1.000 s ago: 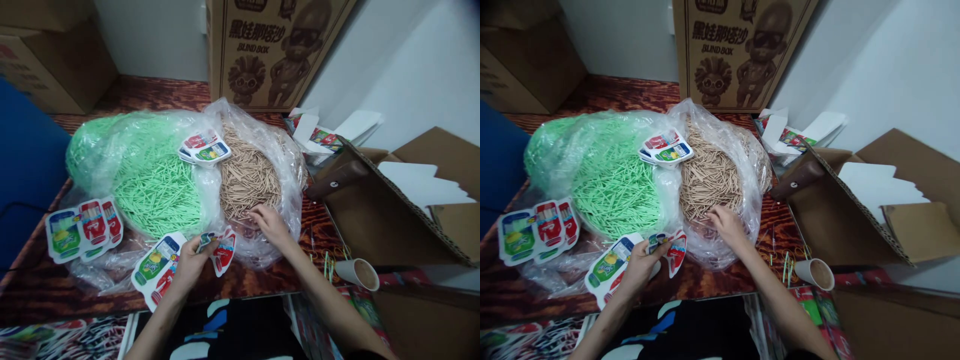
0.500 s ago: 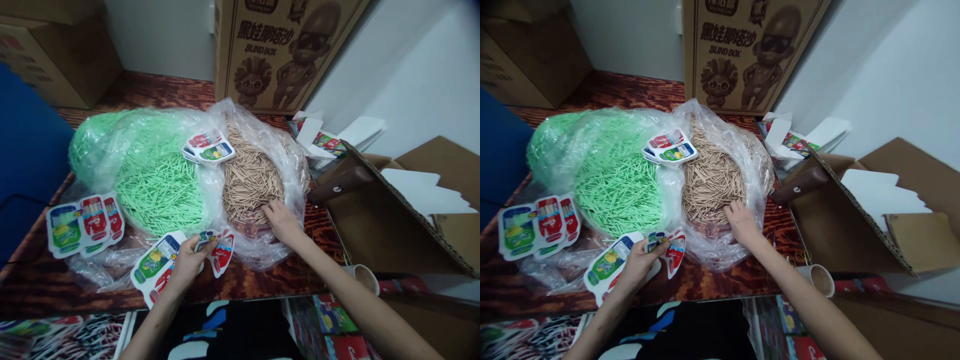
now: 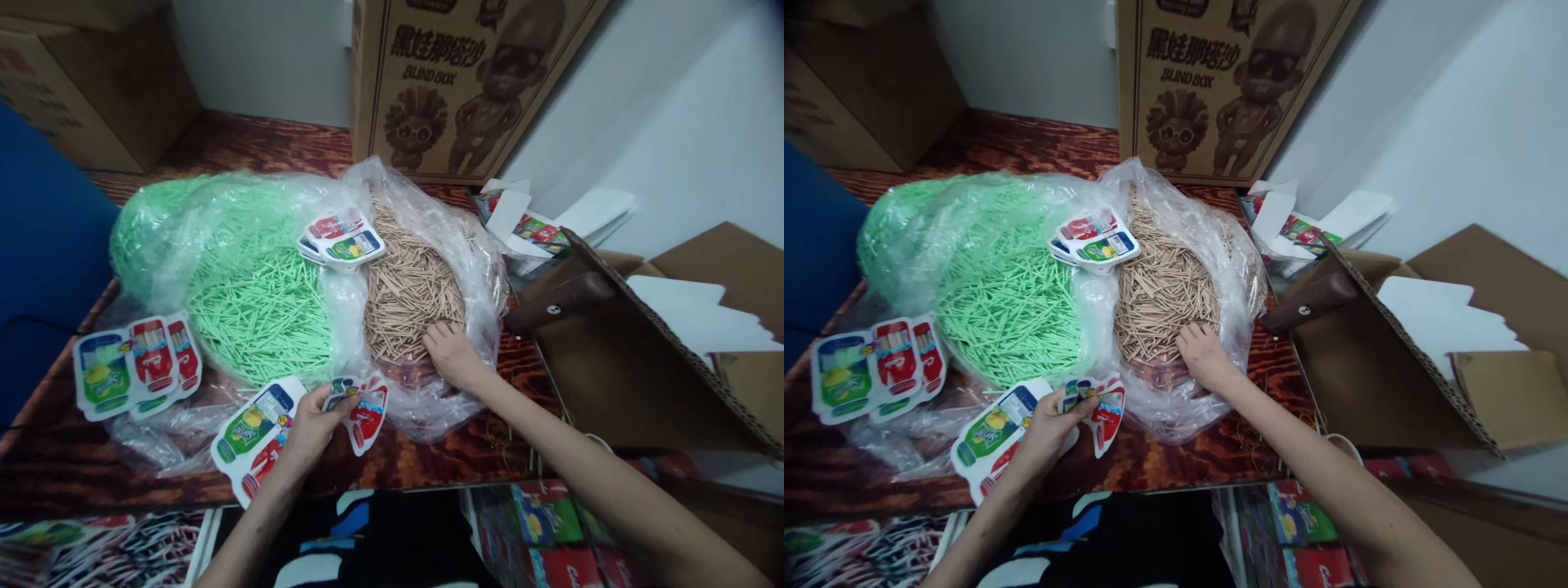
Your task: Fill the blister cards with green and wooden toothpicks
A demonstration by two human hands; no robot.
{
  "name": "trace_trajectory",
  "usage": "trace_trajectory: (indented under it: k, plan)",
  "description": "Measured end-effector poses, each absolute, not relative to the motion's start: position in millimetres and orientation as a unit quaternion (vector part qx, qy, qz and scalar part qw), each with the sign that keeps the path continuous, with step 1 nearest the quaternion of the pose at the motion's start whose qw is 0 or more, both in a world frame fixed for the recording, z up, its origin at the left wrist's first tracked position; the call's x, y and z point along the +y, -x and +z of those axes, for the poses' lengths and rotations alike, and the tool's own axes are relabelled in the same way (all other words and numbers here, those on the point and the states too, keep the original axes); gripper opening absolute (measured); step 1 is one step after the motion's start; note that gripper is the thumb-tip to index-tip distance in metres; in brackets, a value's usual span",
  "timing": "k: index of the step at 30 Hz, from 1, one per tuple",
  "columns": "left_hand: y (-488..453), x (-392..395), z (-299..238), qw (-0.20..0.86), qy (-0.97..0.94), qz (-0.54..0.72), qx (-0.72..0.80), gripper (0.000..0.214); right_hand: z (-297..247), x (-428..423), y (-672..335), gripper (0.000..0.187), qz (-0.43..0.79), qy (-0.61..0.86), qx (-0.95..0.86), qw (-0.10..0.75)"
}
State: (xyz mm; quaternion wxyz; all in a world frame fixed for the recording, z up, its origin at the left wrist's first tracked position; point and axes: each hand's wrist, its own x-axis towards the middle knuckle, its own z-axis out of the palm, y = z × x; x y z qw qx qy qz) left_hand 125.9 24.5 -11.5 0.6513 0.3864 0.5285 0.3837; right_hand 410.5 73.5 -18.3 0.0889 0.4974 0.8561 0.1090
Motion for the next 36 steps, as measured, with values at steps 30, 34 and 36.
trace_trajectory:
  k: [30, 34, 36]
  plan:
    - [-128, 16, -5, 0.682, -0.354, 0.371, 0.521, 0.023, -24, 89, -385, 0.02, -0.565, -0.517, 0.31, -0.563]
    - [-129, 15, -5, 0.684, -0.346, 0.371, 0.524, 0.022, -40, 75, -362, 0.012, -0.437, -0.533, 0.353, -0.633]
    - [-130, 15, -5, 0.685, -0.345, 0.368, 0.526, 0.022, -49, 67, -350, 0.009, -0.376, -0.554, 0.386, -0.635]
